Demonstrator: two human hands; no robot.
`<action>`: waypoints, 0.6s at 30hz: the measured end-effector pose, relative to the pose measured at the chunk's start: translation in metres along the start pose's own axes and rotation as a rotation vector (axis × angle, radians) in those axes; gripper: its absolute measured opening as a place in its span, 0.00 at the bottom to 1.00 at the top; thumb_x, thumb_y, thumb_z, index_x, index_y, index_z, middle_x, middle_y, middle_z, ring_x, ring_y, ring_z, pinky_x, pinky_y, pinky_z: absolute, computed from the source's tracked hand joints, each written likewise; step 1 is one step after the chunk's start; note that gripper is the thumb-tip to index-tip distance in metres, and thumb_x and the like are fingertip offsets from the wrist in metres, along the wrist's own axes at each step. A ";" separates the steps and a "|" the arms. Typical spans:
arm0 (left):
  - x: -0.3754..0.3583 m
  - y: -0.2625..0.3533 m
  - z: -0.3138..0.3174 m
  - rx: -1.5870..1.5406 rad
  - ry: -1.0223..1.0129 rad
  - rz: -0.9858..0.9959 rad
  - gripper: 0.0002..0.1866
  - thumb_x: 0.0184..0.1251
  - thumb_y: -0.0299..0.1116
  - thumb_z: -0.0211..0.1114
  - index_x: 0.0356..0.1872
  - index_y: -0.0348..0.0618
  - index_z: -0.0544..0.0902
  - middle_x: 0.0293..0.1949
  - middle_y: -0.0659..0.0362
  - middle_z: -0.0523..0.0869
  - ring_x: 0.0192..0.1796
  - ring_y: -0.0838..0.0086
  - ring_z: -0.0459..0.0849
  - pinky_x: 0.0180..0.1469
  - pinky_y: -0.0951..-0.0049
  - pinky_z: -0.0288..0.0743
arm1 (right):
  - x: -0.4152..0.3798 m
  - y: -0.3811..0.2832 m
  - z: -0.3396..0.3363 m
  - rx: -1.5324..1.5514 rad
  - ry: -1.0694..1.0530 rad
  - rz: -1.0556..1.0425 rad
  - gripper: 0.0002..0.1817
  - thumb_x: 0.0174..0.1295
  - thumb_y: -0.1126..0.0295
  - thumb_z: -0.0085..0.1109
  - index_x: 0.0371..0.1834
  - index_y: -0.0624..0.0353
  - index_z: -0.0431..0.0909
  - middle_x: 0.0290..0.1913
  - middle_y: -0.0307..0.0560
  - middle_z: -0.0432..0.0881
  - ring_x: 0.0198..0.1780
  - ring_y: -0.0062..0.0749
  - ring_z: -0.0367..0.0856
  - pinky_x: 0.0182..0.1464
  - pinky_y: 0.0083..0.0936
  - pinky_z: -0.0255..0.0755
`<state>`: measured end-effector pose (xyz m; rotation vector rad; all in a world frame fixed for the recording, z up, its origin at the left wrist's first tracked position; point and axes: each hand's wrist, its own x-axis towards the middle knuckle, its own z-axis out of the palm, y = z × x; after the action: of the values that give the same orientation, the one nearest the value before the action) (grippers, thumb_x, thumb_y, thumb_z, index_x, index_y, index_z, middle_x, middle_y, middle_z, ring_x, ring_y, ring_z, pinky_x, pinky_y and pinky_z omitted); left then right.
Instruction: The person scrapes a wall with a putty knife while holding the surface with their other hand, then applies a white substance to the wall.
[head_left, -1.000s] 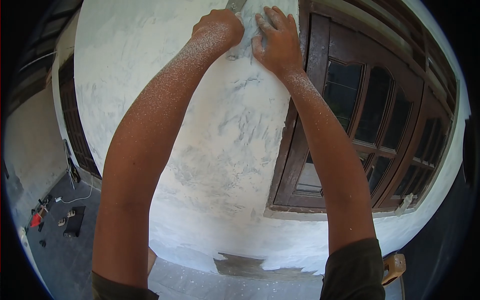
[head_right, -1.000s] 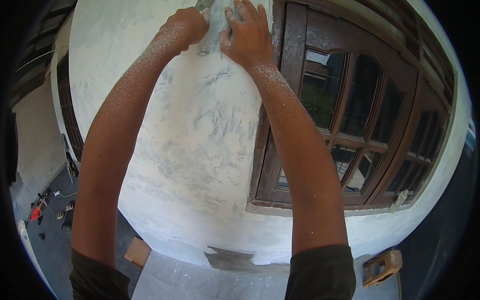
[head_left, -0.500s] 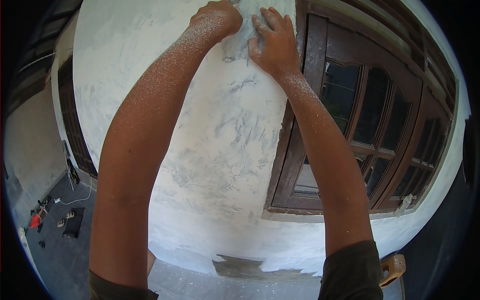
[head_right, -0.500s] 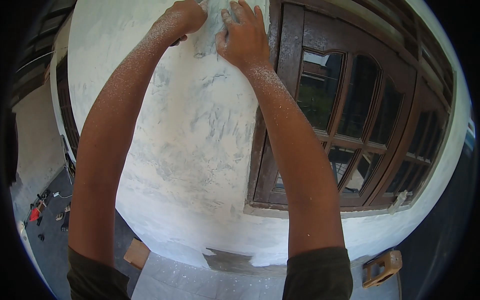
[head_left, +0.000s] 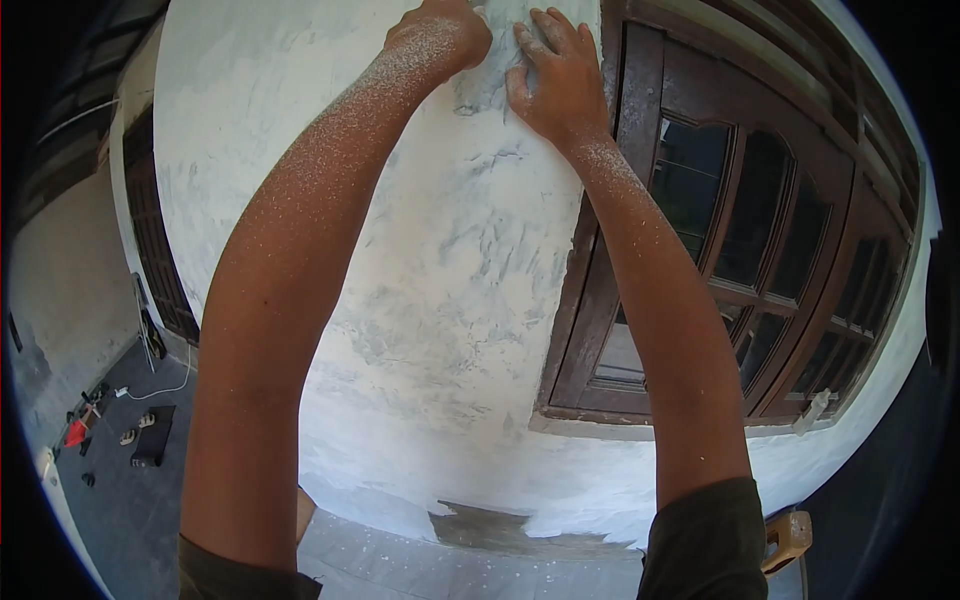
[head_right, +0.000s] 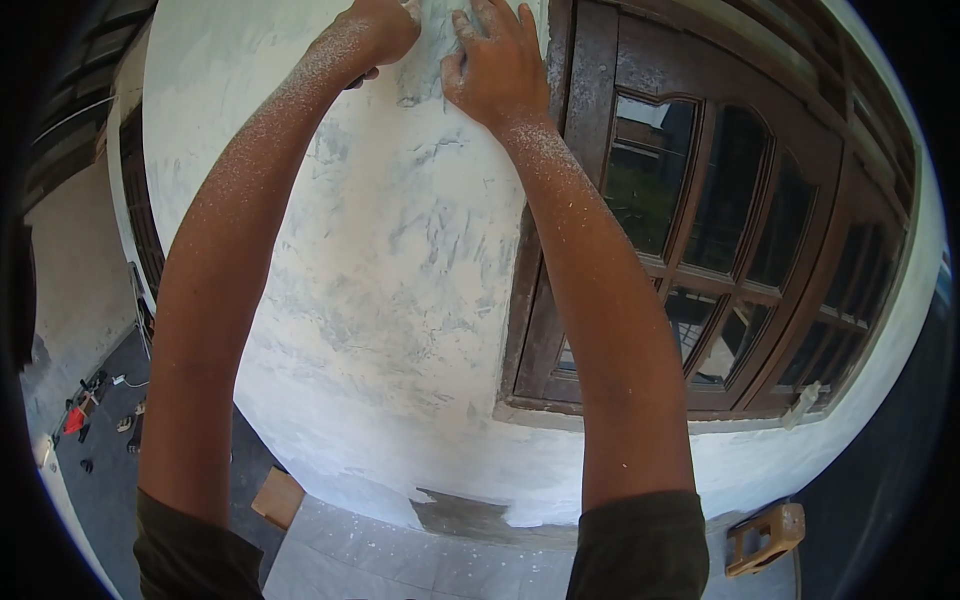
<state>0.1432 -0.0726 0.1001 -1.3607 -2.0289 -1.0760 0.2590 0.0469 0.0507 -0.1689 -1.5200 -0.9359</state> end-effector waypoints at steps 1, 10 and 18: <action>-0.003 -0.007 0.012 0.018 0.063 0.073 0.24 0.84 0.48 0.51 0.61 0.43 0.86 0.52 0.47 0.91 0.54 0.57 0.92 0.57 0.57 0.85 | 0.000 0.000 0.000 0.007 0.002 0.001 0.26 0.59 0.72 0.60 0.61 0.72 0.80 0.70 0.67 0.75 0.77 0.59 0.66 0.82 0.53 0.53; 0.018 -0.014 0.024 -0.011 0.116 0.115 0.26 0.84 0.51 0.50 0.59 0.41 0.86 0.45 0.48 0.92 0.42 0.62 0.95 0.48 0.60 0.89 | 0.000 0.001 0.001 -0.010 0.006 0.000 0.26 0.59 0.72 0.60 0.62 0.72 0.81 0.70 0.67 0.76 0.77 0.59 0.66 0.82 0.52 0.52; -0.019 -0.031 0.041 0.059 0.057 0.084 0.25 0.85 0.50 0.49 0.61 0.42 0.86 0.54 0.48 0.90 0.56 0.57 0.91 0.56 0.56 0.86 | -0.005 0.008 0.009 -0.070 0.010 -0.029 0.27 0.59 0.70 0.62 0.64 0.64 0.82 0.72 0.60 0.75 0.78 0.52 0.66 0.83 0.52 0.51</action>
<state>0.1240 -0.0567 0.0512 -1.3581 -1.9295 -0.9993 0.2575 0.0600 0.0510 -0.1931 -1.4842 -1.0123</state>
